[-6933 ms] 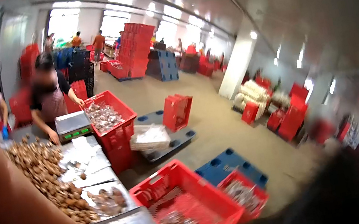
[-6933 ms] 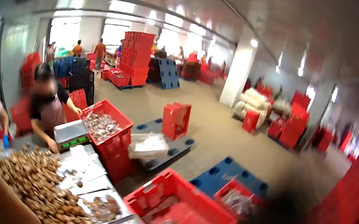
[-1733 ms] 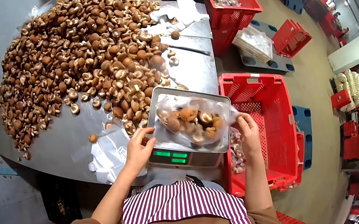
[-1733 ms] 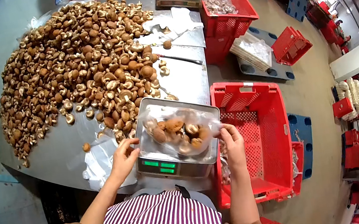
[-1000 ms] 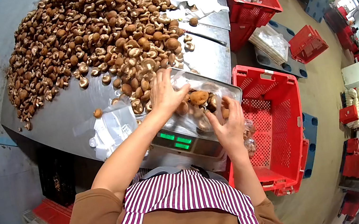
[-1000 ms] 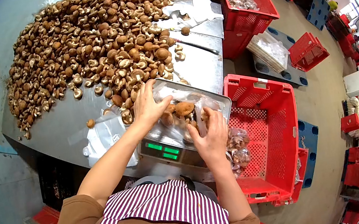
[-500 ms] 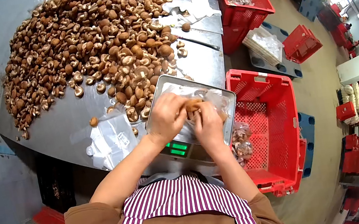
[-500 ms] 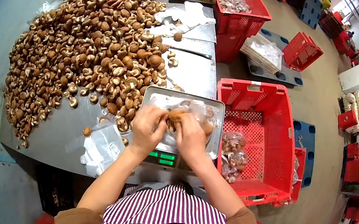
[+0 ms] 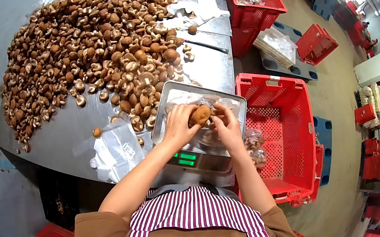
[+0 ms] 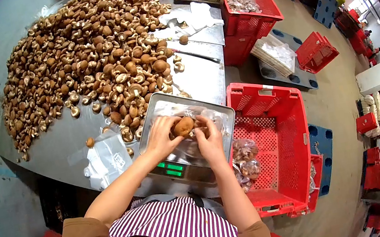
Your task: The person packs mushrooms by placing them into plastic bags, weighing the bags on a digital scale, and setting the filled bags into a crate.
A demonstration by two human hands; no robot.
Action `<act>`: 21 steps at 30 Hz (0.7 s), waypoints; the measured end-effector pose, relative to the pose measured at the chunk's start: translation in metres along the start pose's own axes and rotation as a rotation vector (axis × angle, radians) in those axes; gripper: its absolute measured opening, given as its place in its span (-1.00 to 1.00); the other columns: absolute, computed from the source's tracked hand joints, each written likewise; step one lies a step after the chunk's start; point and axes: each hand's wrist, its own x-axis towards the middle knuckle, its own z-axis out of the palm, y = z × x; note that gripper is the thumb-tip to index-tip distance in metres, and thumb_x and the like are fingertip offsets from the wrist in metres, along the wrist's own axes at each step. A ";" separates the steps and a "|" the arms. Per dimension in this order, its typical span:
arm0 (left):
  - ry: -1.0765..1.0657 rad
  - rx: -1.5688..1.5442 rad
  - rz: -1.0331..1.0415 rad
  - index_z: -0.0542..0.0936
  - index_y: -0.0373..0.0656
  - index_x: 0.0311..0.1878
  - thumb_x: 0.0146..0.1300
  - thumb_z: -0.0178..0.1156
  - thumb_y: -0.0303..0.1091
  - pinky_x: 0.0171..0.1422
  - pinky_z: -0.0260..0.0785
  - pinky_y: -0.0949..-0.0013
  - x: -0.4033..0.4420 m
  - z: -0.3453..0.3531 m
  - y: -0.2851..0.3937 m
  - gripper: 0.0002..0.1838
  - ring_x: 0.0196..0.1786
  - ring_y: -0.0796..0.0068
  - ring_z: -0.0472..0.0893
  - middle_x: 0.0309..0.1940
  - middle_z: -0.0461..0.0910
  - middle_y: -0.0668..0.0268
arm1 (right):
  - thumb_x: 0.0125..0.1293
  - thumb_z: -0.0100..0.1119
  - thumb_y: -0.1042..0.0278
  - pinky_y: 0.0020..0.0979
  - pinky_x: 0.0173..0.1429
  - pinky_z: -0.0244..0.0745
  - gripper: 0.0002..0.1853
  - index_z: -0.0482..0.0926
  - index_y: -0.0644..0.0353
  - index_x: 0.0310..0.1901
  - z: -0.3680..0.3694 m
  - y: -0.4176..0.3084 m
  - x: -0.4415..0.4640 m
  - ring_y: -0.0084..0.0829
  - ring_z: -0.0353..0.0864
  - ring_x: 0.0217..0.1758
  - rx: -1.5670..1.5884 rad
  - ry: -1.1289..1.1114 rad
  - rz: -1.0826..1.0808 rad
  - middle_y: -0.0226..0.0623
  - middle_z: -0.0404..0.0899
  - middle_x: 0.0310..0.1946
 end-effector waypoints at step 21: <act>-0.138 -0.640 -0.182 0.55 -0.23 0.24 0.24 0.37 -0.38 0.08 0.48 0.46 -0.039 -0.034 0.038 -0.51 0.08 0.49 0.59 0.08 0.54 0.28 | 0.39 0.17 0.54 -0.48 0.10 0.53 -0.55 0.42 0.27 0.30 -0.008 -0.023 -0.058 -0.49 0.60 0.05 0.253 -0.193 -0.064 -0.29 0.57 0.08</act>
